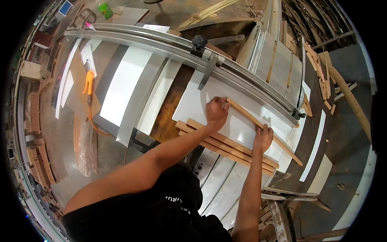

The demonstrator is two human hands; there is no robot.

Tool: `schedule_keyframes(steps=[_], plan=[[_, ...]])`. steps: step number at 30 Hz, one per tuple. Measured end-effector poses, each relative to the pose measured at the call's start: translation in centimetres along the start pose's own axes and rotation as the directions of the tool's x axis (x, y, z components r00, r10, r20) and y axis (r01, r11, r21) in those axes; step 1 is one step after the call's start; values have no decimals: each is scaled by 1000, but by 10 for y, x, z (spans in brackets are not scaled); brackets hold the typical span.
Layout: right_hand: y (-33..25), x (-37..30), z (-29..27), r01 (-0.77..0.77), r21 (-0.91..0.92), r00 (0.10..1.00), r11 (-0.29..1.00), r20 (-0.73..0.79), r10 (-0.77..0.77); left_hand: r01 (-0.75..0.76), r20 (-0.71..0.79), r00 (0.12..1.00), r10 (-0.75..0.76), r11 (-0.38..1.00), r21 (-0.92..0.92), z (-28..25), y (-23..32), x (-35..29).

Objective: The person unwraps a bundle of wooden dowels and uses a table saw to cut them into shorter pieces. They then stack the cut dowels into a neat pile on a workbench.

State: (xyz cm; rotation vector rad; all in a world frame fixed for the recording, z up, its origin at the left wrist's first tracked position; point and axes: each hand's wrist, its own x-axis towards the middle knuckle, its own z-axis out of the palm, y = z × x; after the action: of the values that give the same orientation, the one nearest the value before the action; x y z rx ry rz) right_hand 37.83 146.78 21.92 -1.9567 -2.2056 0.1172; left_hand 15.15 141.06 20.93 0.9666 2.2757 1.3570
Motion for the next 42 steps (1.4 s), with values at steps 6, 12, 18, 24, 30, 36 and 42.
schedule_keyframes(steps=[6,12,18,24,30,36,42], plan=[[-1,0,13,31,-14,993,999,-117,-33,17,-46,999,-15,999,42,-1,0,9],[-17,3,18,32,22,995,999,-100,-29,66,-90,994,-64,998,12,-6,0,22],[-59,11,16,46,55,996,997,-78,-41,118,-165,981,-105,990,77,-14,-6,38],[-60,24,24,67,85,991,994,-120,-57,85,-148,985,-85,996,-8,-13,-17,41],[-77,34,10,45,185,997,982,-63,-34,-294,42,954,296,955,-43,-13,21,25],[-55,48,25,-91,629,950,772,-176,256,-733,526,629,573,662,156,14,60,83],[-3,104,24,-461,854,651,243,139,746,-828,552,545,631,506,240,22,26,113]])
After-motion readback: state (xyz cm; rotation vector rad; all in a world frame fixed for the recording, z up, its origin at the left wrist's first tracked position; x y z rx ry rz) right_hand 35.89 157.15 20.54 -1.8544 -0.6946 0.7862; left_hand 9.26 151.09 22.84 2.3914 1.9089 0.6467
